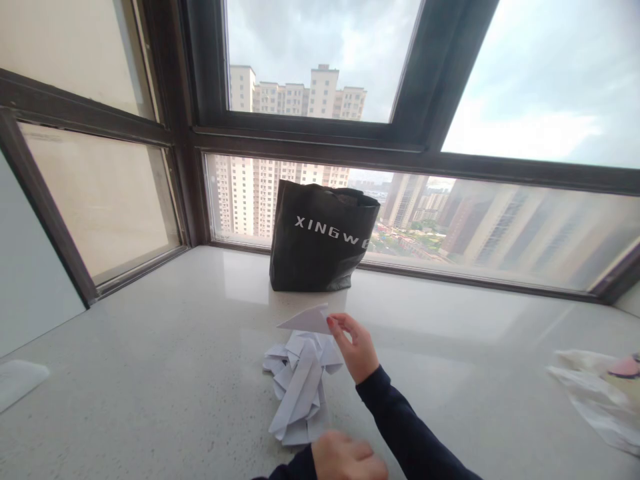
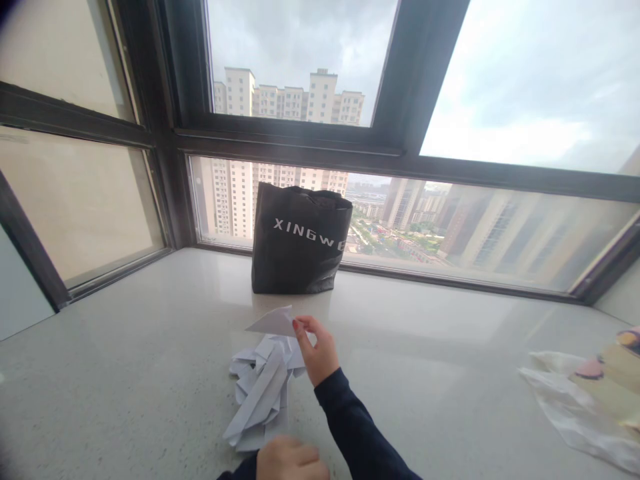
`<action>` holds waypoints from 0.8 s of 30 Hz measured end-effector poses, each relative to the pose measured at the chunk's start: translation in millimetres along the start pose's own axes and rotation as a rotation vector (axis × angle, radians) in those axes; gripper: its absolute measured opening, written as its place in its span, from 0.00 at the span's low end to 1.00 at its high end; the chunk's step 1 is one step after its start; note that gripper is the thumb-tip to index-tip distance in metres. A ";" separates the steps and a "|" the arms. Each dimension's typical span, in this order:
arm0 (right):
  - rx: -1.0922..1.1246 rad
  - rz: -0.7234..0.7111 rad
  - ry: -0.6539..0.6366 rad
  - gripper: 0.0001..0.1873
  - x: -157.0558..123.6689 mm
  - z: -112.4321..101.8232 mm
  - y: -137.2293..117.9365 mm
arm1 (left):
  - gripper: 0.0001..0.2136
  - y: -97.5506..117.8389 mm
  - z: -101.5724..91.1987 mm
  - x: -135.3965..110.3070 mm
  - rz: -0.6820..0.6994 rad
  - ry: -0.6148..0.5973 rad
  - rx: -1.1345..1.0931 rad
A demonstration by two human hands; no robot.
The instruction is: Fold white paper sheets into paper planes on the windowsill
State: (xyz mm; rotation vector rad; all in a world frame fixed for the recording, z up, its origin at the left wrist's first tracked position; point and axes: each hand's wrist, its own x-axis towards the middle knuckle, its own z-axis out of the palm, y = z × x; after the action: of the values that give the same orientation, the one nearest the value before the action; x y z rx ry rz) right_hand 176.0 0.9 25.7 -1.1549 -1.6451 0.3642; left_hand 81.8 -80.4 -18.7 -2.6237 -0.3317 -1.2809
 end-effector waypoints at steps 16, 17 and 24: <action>0.103 0.038 -0.032 0.15 -17.9 -3.8 -5.8 | 0.10 -97.8 -55.1 -6.3 -1.069 0.104 -0.615; 0.063 0.025 -0.009 0.15 -18.2 -2.1 -2.7 | 0.11 -100.7 -52.9 -10.0 -1.109 0.163 -0.627; -0.254 -0.043 -0.004 0.14 -30.3 7.5 20.0 | 0.10 -118.0 -46.0 -30.0 -1.224 0.407 -0.550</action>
State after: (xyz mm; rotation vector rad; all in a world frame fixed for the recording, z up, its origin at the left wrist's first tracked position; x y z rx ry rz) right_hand 179.2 -12.0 -8.9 -1.3041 -1.7527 0.1320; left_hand -4.5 16.1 -4.9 -2.3516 -1.9200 -2.4495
